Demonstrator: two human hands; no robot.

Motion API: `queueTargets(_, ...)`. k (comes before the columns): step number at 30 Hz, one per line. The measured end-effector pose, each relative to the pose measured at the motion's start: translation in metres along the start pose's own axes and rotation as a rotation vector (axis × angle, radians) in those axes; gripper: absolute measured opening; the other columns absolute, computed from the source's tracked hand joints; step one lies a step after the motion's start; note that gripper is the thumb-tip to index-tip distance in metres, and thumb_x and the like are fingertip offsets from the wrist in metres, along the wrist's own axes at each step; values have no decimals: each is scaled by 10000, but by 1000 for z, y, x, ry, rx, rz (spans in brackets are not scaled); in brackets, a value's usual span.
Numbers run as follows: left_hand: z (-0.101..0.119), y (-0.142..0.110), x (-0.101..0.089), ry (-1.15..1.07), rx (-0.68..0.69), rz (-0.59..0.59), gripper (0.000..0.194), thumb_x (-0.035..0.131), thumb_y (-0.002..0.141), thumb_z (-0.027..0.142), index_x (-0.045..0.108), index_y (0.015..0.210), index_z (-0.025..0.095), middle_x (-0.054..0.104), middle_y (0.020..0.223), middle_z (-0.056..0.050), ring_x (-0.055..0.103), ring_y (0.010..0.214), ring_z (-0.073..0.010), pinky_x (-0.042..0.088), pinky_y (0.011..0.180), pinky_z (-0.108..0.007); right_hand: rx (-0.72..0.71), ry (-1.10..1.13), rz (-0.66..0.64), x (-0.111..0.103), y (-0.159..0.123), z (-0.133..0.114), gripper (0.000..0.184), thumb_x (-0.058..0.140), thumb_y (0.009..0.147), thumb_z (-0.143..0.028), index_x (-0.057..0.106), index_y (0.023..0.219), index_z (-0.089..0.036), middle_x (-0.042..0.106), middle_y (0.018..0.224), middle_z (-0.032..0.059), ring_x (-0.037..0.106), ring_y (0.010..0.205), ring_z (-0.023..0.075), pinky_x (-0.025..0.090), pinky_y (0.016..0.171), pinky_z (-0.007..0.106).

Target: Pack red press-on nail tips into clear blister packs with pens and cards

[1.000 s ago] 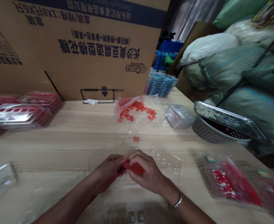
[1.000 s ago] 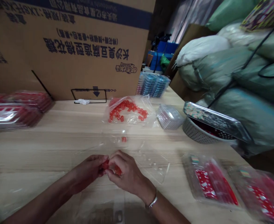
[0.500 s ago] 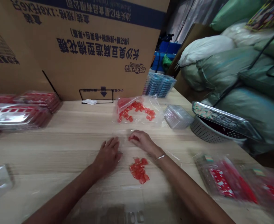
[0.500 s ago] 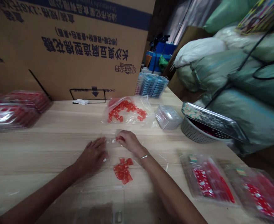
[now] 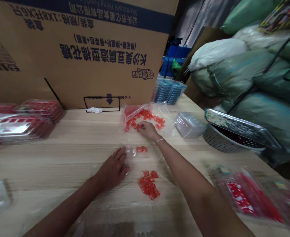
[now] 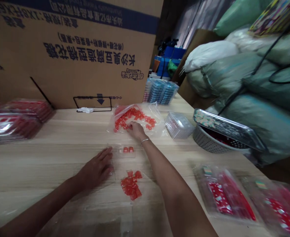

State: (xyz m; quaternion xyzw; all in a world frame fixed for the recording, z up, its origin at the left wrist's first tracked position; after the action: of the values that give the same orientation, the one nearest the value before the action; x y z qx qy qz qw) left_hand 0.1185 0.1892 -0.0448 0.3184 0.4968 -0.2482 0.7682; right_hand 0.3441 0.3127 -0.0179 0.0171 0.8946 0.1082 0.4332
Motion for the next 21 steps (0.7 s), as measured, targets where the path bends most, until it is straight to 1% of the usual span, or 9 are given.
queueTargets(2,1,-1,-4,-42,-42,11,398,540,815,248,567,1187,109,459,1402,-207,386,1332,-332,387,1056,-524,29,31,22,3,8,-3,123,603,669,-58,552,673,-170,581,679,-10,525,638,131,383,604,230)
queueTargets(4,3,0,-12,-163,-101,105,403,567,793,258,578,1179,144,477,1396,-181,407,1316,-333,387,1043,-539,19,75,19,4,0,-15,125,610,663,-70,540,682,-171,567,674,-22,515,636,123,387,605,226)
queueTargets(7,5,4,-28,-561,-325,320,370,571,795,304,599,1136,165,629,1212,-147,615,1071,-270,518,880,-441,-54,198,-73,5,-39,-45,93,618,701,-140,552,756,-178,574,699,-38,523,642,106,405,597,206)
queueTargets(9,10,6,-35,-899,-475,376,334,626,746,328,634,1037,165,709,976,-91,673,818,-201,548,727,-341,-92,410,-184,5,-75,-67,113,636,716,-199,558,797,-184,577,697,-45,525,624,96,409,566,194)
queueTargets(11,21,2,-39,-1118,-519,354,262,686,673,302,663,892,160,713,797,-43,651,688,-157,524,657,-278,-46,671,-265,7,-113,-85,151,662,715,-236,566,819,-184,579,690,-44,524,600,90,408,545,193)
queueTargets(14,43,-20,-40,-1147,-542,306,147,713,644,267,665,735,162,684,675,-13,607,620,-126,475,591,-227,114,965,-372,16,-167,-98,193,705,715,-277,590,840,-186,613,738,-24,559,619,91,439,582,210)
queueTargets(16,54,-37,-36,-1189,-590,218,153,700,673,303,651,711,163,660,622,-1,581,568,-114,454,546,-217,192,1067,-435,23,-191,-99,211,725,716,-312,592,829,-194,628,751,-18,580,630,97,457,600,223)
queueTargets(19,52,-44,-27,-1186,-601,49,237,608,764,390,619,696,163,624,569,1,562,519,-117,460,523,-234,188,1013,-429,26,-193,-91,222,730,723,-331,578,820,-201,604,687,-35,564,579,97,451,553,217)
queueTargets(21,38,-30,-27,-905,-508,75,218,550,810,359,639,764,166,666,677,-33,606,621,-150,501,606,-277,63,793,-328,21,-170,-81,155,698,760,-277,589,831,-194,595,694,-31,556,590,100,442,552,214)
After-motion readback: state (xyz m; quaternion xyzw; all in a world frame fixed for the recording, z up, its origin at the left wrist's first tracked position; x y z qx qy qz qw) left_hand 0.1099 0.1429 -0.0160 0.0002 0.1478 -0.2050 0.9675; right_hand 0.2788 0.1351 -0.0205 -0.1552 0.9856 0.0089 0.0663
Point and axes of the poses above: each hand's wrist, its own y-axis towards the middle knuckle, its own x-axis out of the palm, z = x × y, the point moved 2 cm from there along y, towards the middle knuckle
